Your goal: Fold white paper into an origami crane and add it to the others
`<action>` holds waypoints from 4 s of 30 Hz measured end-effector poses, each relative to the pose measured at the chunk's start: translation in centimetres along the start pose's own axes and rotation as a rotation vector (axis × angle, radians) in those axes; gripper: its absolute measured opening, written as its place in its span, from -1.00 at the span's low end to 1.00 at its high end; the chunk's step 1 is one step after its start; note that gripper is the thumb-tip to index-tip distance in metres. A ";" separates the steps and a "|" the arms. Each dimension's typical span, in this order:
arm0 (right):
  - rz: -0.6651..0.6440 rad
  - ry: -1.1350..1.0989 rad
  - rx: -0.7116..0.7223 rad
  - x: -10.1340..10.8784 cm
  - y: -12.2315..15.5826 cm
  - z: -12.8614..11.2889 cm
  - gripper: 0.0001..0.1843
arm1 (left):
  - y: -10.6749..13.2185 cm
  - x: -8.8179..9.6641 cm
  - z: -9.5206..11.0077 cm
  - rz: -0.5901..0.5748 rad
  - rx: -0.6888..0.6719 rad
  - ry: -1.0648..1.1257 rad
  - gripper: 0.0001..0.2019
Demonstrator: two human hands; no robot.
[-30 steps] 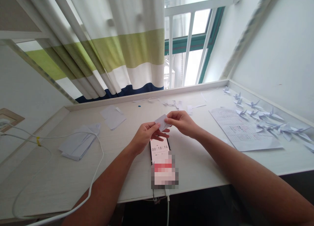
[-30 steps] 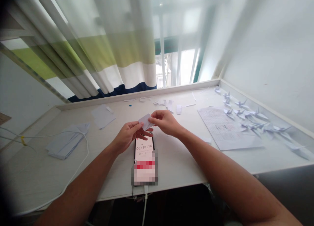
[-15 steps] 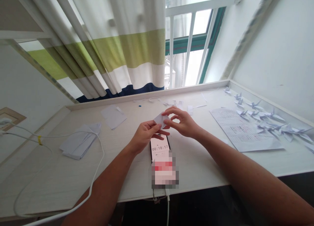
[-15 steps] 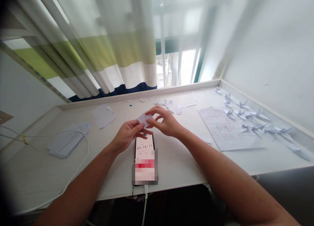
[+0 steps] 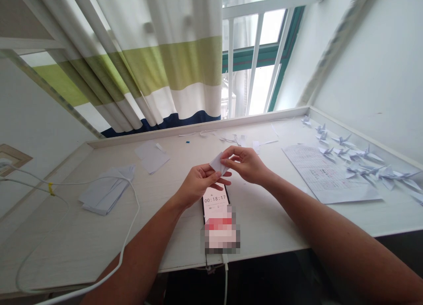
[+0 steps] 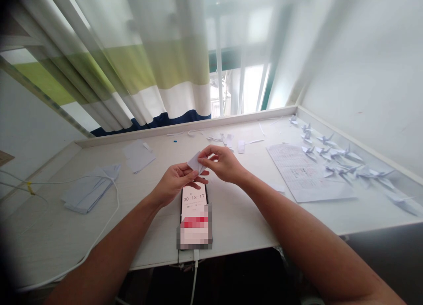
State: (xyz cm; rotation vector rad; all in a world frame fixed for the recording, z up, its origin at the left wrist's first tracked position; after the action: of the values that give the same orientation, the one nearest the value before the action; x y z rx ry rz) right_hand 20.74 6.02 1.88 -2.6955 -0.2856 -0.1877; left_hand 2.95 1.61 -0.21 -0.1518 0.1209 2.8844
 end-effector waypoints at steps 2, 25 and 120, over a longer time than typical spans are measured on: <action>0.006 -0.008 -0.003 0.0 0.0 0.1 -0.83 | 0.0 0.0 -0.1 0.002 0.008 0.006 -0.53; 0.022 -0.019 -0.014 -0.3 0.1 0.3 -0.85 | 0.0 -0.2 -0.2 0.074 0.055 0.019 -0.62; -0.015 -0.139 -0.019 -0.9 0.6 -0.4 -0.82 | 0.2 0.0 0.2 0.142 -0.019 -0.013 -0.53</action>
State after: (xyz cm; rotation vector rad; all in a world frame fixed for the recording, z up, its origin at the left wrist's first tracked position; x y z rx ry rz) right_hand 19.96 5.20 1.81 -2.7304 -0.3477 -0.0078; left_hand 2.90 1.42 0.04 -0.1329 0.1053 3.0280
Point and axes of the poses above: each hand's wrist, its own y-axis away from the middle knuckle, its own x-axis out of the back of the hand, z = x × y, the point moved 3 cm from there along -y, towards the middle knuckle, and after that the axes turned 9 degrees about z, right-handed, at the moved point
